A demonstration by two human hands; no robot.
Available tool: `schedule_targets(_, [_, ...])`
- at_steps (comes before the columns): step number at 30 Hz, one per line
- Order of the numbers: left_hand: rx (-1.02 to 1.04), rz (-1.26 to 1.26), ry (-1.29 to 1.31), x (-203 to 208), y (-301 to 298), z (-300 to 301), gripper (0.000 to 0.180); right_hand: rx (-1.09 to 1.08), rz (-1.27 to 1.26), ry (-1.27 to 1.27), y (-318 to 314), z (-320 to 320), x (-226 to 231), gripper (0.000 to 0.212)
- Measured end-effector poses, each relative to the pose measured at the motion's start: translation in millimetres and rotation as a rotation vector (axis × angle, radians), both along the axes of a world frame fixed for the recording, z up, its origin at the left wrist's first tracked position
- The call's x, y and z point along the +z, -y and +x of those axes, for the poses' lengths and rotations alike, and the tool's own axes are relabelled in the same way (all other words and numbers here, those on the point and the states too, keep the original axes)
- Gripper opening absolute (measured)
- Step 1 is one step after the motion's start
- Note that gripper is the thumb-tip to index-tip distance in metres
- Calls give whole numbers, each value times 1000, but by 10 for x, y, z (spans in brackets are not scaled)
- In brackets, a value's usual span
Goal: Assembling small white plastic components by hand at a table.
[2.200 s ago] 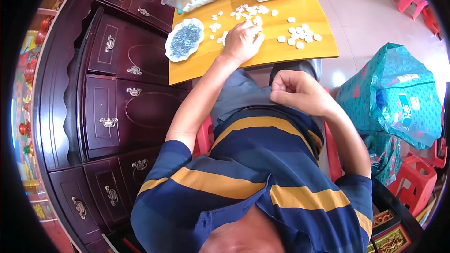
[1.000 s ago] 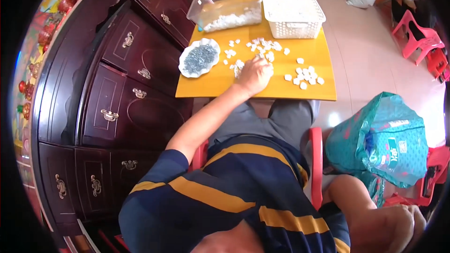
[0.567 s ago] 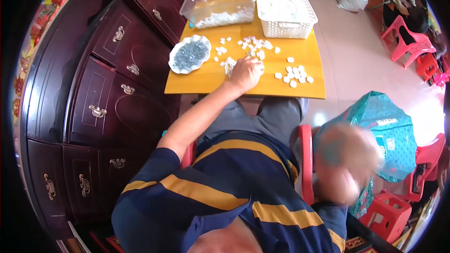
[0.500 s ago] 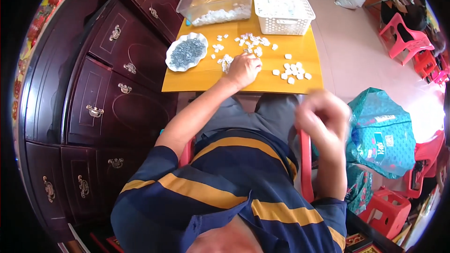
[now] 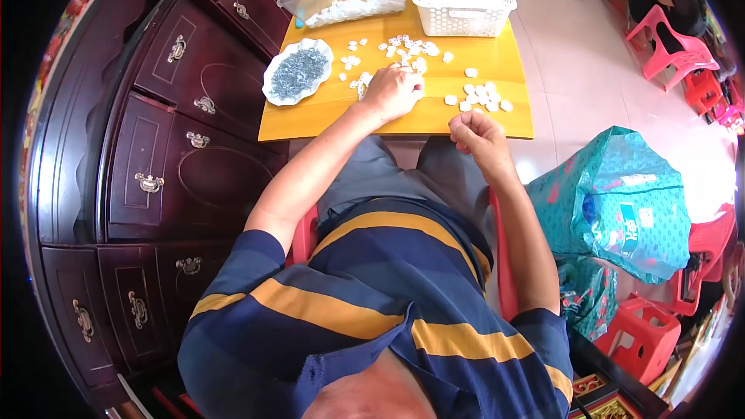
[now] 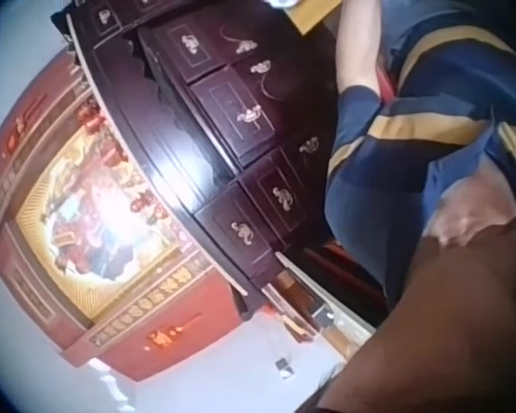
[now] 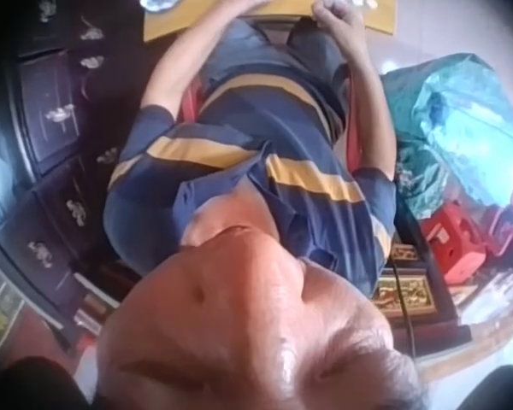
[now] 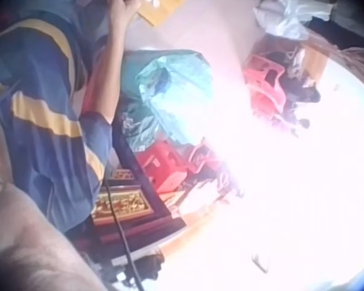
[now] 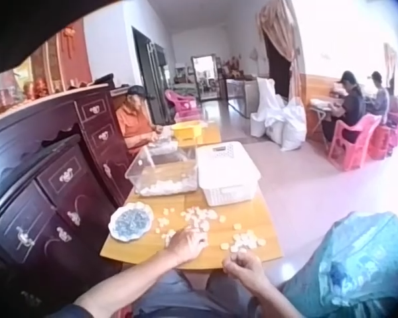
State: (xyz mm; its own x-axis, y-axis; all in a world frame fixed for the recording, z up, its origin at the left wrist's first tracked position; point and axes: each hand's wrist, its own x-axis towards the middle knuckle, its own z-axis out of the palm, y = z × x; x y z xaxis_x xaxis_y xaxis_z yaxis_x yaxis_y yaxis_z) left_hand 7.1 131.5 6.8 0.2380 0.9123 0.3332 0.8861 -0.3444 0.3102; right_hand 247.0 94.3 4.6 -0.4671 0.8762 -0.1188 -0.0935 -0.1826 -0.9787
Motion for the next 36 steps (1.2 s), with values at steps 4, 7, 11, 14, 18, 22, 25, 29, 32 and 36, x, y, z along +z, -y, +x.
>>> schedule_targets(4, [43,-187,-49,88,-73,2,10,37,-18,4,24,-25,-121,16])
schedule_targets(7, [17,-179,-98,155,-93,26,11,39,-23,23,54,-74,-155,16])
schedule_targets(11, [2,-84,-153,124,-67,85,12,52,-12,70,35,-104,-204,16])
schedule_targets(14, [-71,46,-204,102,-49,86,14,48,8,87,4,-121,-258,15])
schedule_targets(18, [-104,116,-198,81,10,98,17,42,52,80,-18,-130,-297,17])
schedule_targets(22, [-130,269,-163,-13,28,63,17,41,66,62,-22,-160,-292,17])
schedule_targets(25, [-164,275,-162,-28,46,62,15,43,117,123,-35,-145,-285,18])
schedule_targets(29, [-155,298,-73,-19,241,196,15,50,127,167,38,-119,-360,19])
schedule_targets(32, [-167,322,-64,-14,357,261,13,57,-79,157,164,-125,-484,16])
schedule_targets(36, [-146,324,-74,-38,446,286,11,95,-224,142,256,-196,-434,18])
